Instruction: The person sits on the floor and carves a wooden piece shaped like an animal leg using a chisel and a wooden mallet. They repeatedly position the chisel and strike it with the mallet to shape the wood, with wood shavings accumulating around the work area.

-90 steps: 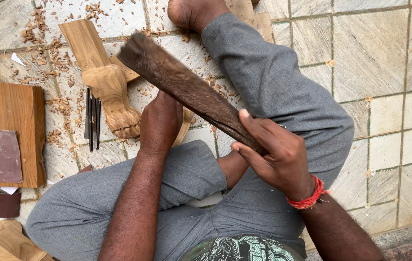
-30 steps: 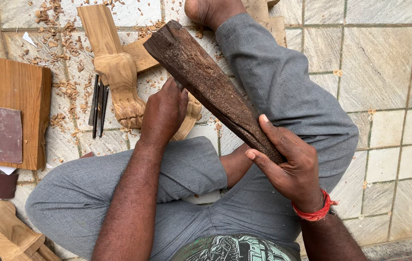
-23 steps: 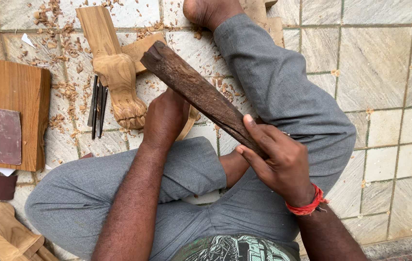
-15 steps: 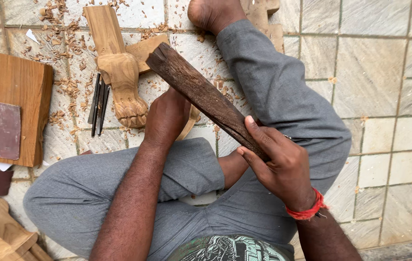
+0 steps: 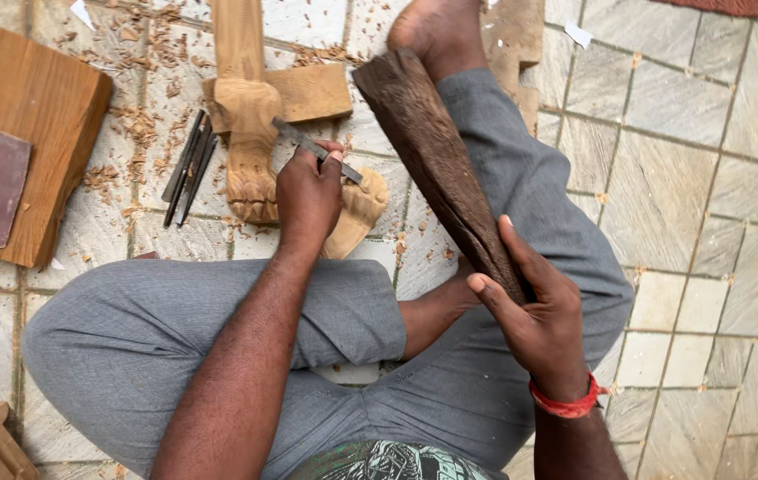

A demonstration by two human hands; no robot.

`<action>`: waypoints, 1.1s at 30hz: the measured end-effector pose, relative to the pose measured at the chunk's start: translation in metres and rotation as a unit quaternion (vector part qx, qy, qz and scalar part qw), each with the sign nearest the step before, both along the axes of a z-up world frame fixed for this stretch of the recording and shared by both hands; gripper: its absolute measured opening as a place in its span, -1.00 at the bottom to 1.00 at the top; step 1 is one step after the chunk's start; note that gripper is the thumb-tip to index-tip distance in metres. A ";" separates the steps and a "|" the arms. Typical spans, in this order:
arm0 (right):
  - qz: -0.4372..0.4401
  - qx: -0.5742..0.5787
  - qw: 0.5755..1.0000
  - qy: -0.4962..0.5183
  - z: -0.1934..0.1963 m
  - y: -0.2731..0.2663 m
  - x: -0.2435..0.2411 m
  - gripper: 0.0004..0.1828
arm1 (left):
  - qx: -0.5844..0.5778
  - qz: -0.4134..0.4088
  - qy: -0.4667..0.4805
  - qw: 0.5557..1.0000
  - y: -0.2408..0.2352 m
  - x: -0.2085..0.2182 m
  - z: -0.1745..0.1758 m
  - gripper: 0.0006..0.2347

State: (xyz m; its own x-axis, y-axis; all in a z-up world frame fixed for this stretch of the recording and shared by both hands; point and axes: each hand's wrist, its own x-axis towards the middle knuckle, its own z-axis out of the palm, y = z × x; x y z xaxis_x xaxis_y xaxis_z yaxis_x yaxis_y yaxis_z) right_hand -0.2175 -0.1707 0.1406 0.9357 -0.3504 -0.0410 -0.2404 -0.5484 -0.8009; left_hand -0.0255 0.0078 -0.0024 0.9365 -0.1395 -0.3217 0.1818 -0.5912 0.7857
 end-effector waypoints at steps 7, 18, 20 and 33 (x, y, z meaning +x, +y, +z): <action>-0.004 0.027 0.999 0.018 -0.004 -0.008 0.005 -0.26 | -0.032 0.052 0.026 0.998 -0.004 0.002 -0.007 -0.87; 0.144 -0.072 0.986 0.042 0.043 -0.019 0.084 -0.23 | 0.018 0.000 0.030 0.999 0.000 0.003 -0.005 -0.89; 0.171 -0.116 0.977 0.057 0.049 -0.019 0.109 -0.27 | 0.015 -0.010 0.055 0.998 0.000 0.005 -0.005 -0.88; 0.323 -0.303 0.887 0.134 0.093 -0.007 0.194 -0.32 | 0.010 -0.052 0.051 0.997 -0.006 0.004 -0.002 -0.88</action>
